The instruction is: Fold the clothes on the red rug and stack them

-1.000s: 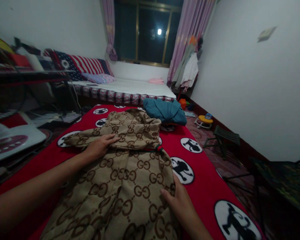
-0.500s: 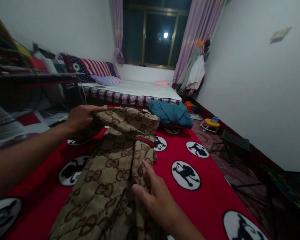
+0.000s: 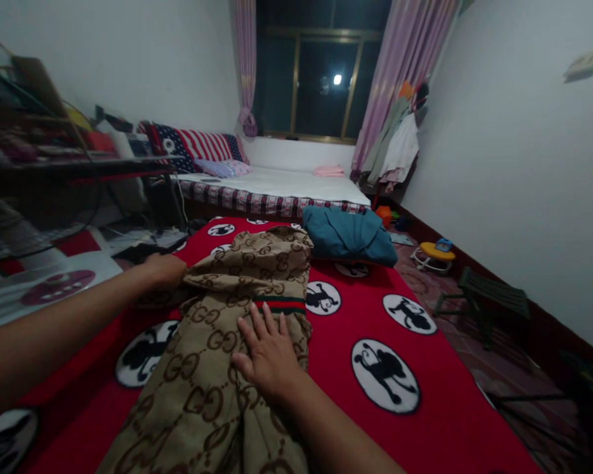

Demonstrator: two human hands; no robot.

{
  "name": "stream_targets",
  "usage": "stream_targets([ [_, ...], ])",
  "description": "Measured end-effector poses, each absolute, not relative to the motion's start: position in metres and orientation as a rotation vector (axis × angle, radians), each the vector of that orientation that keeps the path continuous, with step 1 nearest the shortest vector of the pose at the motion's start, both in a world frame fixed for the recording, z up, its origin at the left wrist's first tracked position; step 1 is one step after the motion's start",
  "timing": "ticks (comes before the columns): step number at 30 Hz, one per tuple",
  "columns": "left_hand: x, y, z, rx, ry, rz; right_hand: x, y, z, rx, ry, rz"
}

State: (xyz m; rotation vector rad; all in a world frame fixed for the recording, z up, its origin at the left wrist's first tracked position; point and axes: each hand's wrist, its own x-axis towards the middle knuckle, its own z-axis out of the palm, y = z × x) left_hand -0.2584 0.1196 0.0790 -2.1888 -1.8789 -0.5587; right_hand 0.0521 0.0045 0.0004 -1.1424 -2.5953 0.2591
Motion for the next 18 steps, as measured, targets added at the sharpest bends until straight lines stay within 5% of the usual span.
stream_targets([
  [7,-0.142,0.138,0.096,-2.255,-1.622,-0.535,0.054,0.003,-0.002,-1.123,-2.549,0.303],
  [18,-0.119,0.164,-0.005,-2.184,-1.966,-1.102,0.081,0.029,0.019,-1.003,-1.716,0.8],
])
